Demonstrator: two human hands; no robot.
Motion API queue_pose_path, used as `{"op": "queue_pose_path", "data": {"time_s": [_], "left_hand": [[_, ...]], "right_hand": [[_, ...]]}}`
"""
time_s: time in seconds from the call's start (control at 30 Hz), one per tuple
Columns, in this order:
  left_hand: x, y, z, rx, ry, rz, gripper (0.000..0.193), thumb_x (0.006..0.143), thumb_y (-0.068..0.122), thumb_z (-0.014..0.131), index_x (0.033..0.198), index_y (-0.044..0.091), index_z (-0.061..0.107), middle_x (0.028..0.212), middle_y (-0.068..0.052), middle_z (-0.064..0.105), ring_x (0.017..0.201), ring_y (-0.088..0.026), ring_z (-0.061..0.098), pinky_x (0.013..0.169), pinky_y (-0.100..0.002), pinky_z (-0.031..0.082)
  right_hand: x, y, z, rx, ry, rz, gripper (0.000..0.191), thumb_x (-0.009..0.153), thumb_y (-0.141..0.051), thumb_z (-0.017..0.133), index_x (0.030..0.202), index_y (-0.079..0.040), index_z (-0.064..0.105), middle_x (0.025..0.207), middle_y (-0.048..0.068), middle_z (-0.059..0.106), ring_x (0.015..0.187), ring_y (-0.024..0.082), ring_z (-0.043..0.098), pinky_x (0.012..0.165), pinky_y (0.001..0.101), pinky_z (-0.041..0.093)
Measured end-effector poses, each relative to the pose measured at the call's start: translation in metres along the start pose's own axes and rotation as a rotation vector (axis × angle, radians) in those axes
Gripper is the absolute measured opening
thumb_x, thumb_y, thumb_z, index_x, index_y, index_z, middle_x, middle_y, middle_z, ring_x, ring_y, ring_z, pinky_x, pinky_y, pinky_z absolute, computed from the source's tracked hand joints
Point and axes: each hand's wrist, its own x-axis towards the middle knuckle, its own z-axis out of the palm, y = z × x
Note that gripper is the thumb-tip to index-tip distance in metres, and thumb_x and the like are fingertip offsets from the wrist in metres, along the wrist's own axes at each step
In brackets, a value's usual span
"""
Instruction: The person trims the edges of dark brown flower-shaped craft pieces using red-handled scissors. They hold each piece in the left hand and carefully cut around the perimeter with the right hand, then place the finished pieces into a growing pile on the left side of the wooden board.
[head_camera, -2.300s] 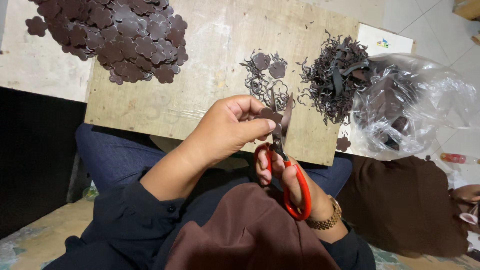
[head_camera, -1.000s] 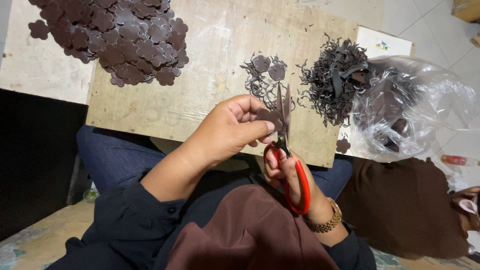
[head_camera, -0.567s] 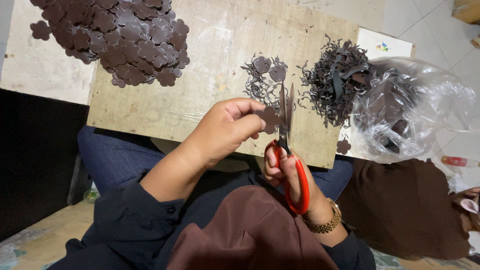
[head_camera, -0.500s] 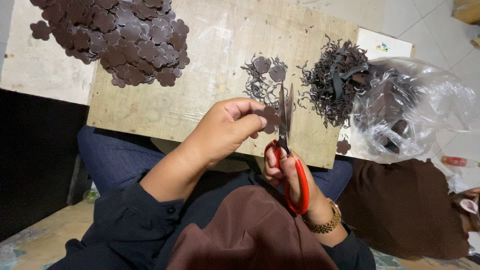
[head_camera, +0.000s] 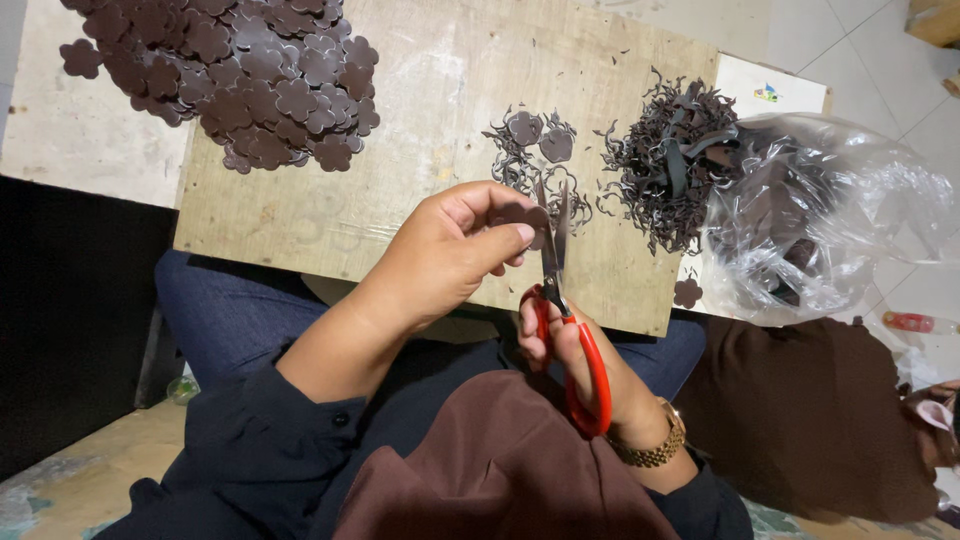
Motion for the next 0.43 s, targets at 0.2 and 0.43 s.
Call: {"op": "queue_pose_path", "data": {"time_s": [0.2,0.43], "left_hand": [[-0.0003,0.0038,-0.0005,0.011,0.027,-0.008,0.028,0.088,0.002,0.072,0.112,-0.001,0.058,0.092,-0.004,0.069,0.079,-0.007,0.064,0.071,-0.022,0.054],[-0.0042,0.0093,0.0004,0.114,0.058,-0.008,0.034,0.085,0.001,0.073,0.114,0.0,0.054,0.09,-0.005,0.068,0.079,-0.007,0.065,0.07,-0.021,0.054]], "right_hand": [[-0.0023,-0.0075,0.0025,-0.065,-0.044,-0.01,0.07,0.101,-0.07,0.048,0.117,-0.003,0.051,0.096,0.002,0.049,0.086,0.012,0.044,0.079,0.0265,0.041],[-0.0023,-0.0089,0.005,-0.078,-0.027,0.008,0.075,0.097,-0.074,0.048,0.117,-0.002,0.051,0.097,0.002,0.048,0.085,0.012,0.043,0.078,0.0265,0.041]]}}
